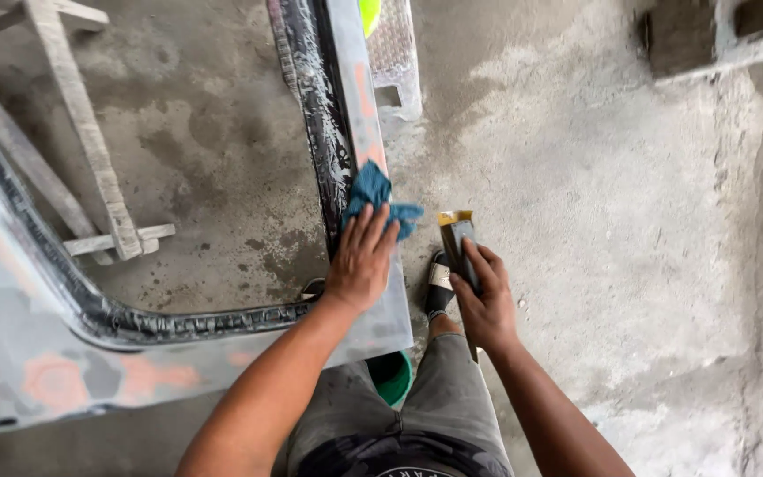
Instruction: The person sands the edge of a silver car door using a sanding block and a blue cloth. They repeatedly dip the cloth into a green bucket of water to wipe the surface while sanding.
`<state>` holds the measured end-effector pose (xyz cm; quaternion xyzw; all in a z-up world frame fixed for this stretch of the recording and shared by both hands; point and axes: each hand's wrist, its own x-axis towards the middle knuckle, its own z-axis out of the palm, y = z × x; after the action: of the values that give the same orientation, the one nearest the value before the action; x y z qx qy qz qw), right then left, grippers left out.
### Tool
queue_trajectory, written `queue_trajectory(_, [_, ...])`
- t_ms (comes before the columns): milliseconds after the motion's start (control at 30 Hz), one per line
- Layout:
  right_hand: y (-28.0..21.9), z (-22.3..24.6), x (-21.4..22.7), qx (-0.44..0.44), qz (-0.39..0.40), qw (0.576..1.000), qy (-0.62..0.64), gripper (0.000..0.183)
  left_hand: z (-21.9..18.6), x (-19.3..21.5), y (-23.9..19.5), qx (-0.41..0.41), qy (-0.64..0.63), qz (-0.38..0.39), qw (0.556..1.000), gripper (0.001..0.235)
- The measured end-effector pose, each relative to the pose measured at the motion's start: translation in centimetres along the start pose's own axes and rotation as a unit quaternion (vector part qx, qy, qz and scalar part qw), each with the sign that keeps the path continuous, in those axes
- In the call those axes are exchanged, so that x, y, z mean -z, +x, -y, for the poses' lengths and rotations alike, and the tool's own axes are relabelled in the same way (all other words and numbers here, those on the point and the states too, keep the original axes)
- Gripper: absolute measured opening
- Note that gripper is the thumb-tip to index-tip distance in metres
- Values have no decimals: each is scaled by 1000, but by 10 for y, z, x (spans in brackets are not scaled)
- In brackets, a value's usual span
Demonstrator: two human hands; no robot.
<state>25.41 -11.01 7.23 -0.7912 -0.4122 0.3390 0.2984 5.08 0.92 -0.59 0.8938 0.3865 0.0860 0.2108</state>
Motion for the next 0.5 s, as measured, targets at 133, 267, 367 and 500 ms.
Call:
queue_trajectory(133, [14,14,23,43,52,998,2,61,-32,-6,-54,19,0,19,1000,50])
queue_trajectory(267, [23,15,52,58,127,989,-37,62,-60,-4,-94,62,28,81,994,57])
queue_trajectory(367, [30,10,69,77,144,985,-57,62,-73,4,-96,79,13,83,993,58])
queue_trajectory(500, [37,11,83,41,161,983,-80,60,-79,-6,-77,115,19,104,988,64])
